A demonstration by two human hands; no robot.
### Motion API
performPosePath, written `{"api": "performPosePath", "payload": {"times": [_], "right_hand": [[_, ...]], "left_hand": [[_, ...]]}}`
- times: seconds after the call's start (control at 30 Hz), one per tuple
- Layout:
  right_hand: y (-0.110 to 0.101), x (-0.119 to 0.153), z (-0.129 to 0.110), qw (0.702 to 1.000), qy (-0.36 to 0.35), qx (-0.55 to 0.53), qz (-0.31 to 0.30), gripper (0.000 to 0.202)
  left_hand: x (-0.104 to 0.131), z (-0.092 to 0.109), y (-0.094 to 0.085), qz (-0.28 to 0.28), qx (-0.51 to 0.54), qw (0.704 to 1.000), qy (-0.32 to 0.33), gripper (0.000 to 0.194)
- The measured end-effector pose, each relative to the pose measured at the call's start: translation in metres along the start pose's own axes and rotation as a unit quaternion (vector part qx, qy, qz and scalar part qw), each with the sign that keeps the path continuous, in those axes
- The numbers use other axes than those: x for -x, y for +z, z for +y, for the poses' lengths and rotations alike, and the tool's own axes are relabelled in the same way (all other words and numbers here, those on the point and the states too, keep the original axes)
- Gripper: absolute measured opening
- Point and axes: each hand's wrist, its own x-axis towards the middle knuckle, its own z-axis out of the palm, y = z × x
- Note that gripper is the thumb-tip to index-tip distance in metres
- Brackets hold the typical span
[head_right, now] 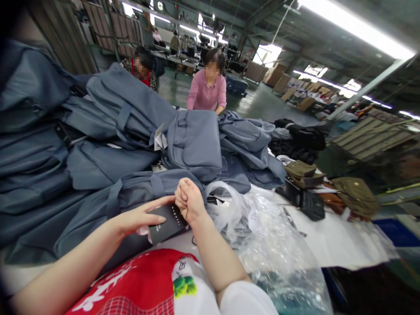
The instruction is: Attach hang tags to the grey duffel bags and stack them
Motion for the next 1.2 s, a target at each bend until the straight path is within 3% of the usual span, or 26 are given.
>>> {"api": "performPosePath", "payload": {"times": [0.1,0.17,0.3,0.37,0.4,0.47,0.53,0.63,0.7,0.77,0.83,0.97,1.03,1.13,1.2], "right_hand": [[-0.007,0.000,-0.009,0.999,-0.015,-0.046,0.013,0.028],[-0.011,-0.001,-0.013,0.998,-0.024,-0.054,0.015,0.023],[-0.020,-0.003,-0.014,0.997,-0.057,-0.002,0.055,0.021],[-0.028,-0.003,-0.014,0.992,-0.081,0.044,0.086,0.022],[-0.033,-0.002,-0.013,0.989,-0.087,0.072,0.097,0.022],[-0.043,0.001,-0.010,0.981,-0.078,0.141,0.110,0.023],[-0.049,0.007,-0.002,0.971,-0.046,0.206,0.111,0.024],[-0.047,0.016,0.014,0.973,0.037,0.217,0.071,0.038],[-0.039,0.022,0.024,0.979,0.104,0.171,0.021,0.054],[-0.029,0.025,0.032,0.981,0.140,0.133,-0.012,0.056],[-0.022,0.026,0.036,0.983,0.119,0.138,-0.018,0.045],[-0.024,0.024,0.033,0.964,0.056,0.258,-0.015,0.031],[-0.028,0.024,0.029,0.925,0.049,0.376,-0.023,0.027],[-0.030,0.026,0.024,0.848,0.055,0.522,-0.074,0.026],[-0.029,0.029,0.024,0.828,0.068,0.547,-0.103,0.030]], "left_hand": [[0.004,-0.007,0.005,-0.021,-0.002,0.999,0.024,0.069],[0.003,-0.011,0.010,-0.003,-0.006,1.000,0.028,0.064],[0.001,-0.021,0.013,0.070,-0.098,0.992,0.043,0.051],[0.004,-0.024,0.011,0.131,-0.197,0.968,0.080,0.046],[0.005,-0.026,0.010,0.170,-0.261,0.944,0.106,0.045],[0.010,-0.028,0.008,0.250,-0.401,0.866,0.163,0.042],[0.016,-0.030,0.008,0.305,-0.531,0.759,0.221,0.042],[0.020,-0.036,0.009,0.323,-0.660,0.609,0.298,0.046],[0.021,-0.040,0.010,0.308,-0.704,0.550,0.327,0.048],[0.019,-0.043,0.012,0.286,-0.727,0.526,0.336,0.048],[0.018,-0.045,0.015,0.270,-0.730,0.537,0.326,0.044],[0.020,-0.040,0.021,0.248,-0.669,0.651,0.260,0.042],[0.022,-0.033,0.019,0.276,-0.630,0.690,0.223,0.038],[0.024,-0.021,0.010,0.326,-0.602,0.713,0.151,0.039],[0.022,-0.016,0.003,0.311,-0.597,0.731,0.108,0.040]]}}
